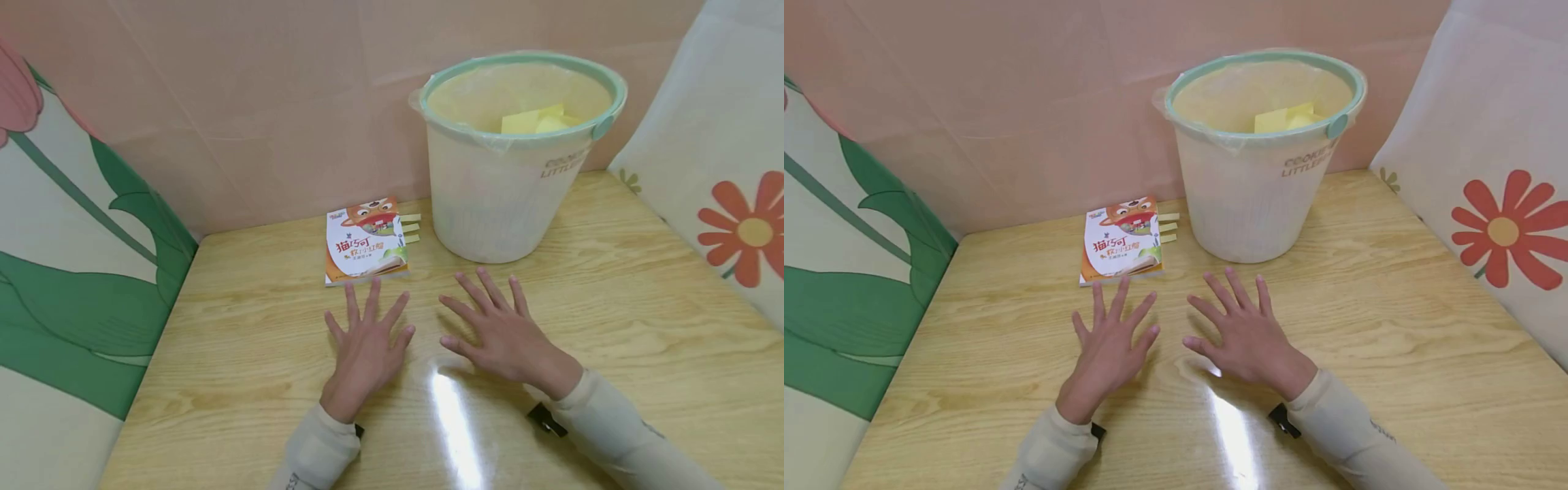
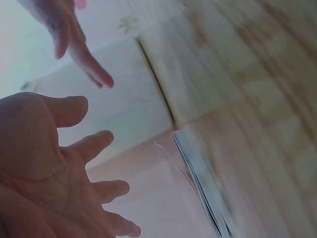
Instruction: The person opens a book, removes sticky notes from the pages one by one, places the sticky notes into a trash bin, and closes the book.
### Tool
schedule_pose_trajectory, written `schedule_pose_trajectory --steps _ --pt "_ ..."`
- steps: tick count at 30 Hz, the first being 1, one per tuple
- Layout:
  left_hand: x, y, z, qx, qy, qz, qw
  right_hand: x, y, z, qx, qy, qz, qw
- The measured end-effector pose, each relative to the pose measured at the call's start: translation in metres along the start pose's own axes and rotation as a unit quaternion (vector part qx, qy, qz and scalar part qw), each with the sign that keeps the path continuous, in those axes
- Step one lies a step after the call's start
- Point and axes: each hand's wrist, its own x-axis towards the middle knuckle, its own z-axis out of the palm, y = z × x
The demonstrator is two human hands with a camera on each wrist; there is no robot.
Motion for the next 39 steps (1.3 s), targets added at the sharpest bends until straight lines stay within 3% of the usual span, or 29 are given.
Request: schedule_pose_trajectory --steps 9,14,19,23,29,33,39 --pt "0.003 -0.003 -0.002 -0.01 -0.024 -0.015 0.9995 0.006 -0.005 -0.004 -0.014 0.005 -0.017 0.9998" --pt "0.02 -0.015 -0.01 -0.02 -0.037 -0.03 0.9987 0.023 -0.011 -0.008 0.003 0.004 -0.039 0.9992" --pt "0.05 -0.034 -0.012 -0.038 -0.038 -0.057 0.997 0.059 -0.014 -0.003 0.015 -0.039 -0.05 0.9978" --pt "0.071 -0.048 -0.006 -0.057 -0.046 -0.078 0.9942 0.091 -0.011 0.014 0.009 -0.074 -0.055 0.9957" --pt "0.095 -0.064 -0.004 -0.004 -0.055 -0.089 0.9945 0.131 -0.01 0.03 0.014 -0.127 -0.066 0.9896" --pt "0.106 -0.072 -0.004 0.005 -0.064 -0.082 0.9945 0.143 -0.006 0.03 0.02 -0.156 -0.063 0.9855" --pt "0.107 -0.078 0.0 -0.005 -0.125 -0.073 0.9895 0.143 0.0 0.029 0.024 -0.201 -0.073 0.9766"
